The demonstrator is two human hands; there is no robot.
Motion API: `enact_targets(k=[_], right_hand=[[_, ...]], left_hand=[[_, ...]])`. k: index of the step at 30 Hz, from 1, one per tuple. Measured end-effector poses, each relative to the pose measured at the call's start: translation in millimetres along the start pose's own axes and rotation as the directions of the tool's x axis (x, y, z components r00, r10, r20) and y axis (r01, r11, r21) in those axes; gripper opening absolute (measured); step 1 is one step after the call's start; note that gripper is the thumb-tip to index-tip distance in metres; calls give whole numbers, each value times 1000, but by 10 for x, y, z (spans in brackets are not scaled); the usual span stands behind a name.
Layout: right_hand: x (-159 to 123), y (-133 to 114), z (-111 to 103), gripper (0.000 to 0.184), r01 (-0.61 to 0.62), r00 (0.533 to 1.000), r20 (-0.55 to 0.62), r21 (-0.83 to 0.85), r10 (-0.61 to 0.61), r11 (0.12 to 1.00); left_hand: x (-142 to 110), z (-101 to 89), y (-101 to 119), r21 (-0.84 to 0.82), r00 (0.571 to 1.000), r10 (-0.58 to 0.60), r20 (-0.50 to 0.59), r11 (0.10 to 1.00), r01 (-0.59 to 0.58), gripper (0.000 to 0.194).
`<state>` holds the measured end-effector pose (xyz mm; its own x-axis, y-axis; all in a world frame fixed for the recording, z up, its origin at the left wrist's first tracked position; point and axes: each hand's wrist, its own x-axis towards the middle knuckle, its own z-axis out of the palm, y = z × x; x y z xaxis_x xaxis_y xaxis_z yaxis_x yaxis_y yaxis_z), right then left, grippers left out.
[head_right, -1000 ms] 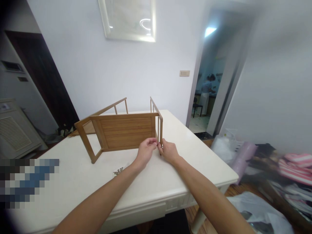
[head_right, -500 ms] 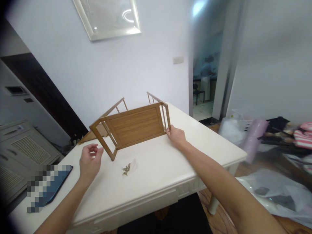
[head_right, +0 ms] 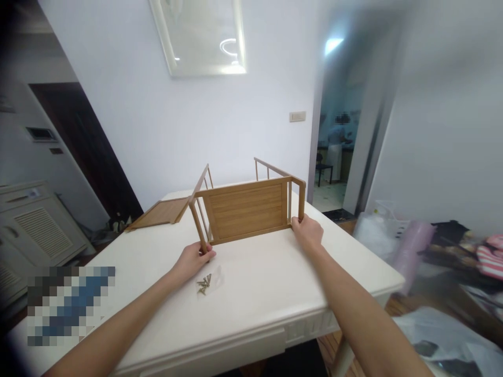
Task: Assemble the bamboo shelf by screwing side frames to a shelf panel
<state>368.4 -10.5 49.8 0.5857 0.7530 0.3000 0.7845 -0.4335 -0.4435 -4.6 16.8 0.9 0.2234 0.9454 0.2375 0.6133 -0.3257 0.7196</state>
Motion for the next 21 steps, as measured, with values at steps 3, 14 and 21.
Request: enact_targets(k=[3,14,21], right_hand=[[30,73,-33,48,-20,1000,-6,-12,20,1000],[-168,389,-167,54,-39,991,-122,125,54,991],[-549,367,-130,23,159,968,-246,422,-56,893]], left_hand=[[43,48,63,9,999,10,34,1000,-10,26],[-69,76,187,-93,990,105,91,991,-96,31],[-65,-170,129,-276,990,136,-24,951,-138,41]])
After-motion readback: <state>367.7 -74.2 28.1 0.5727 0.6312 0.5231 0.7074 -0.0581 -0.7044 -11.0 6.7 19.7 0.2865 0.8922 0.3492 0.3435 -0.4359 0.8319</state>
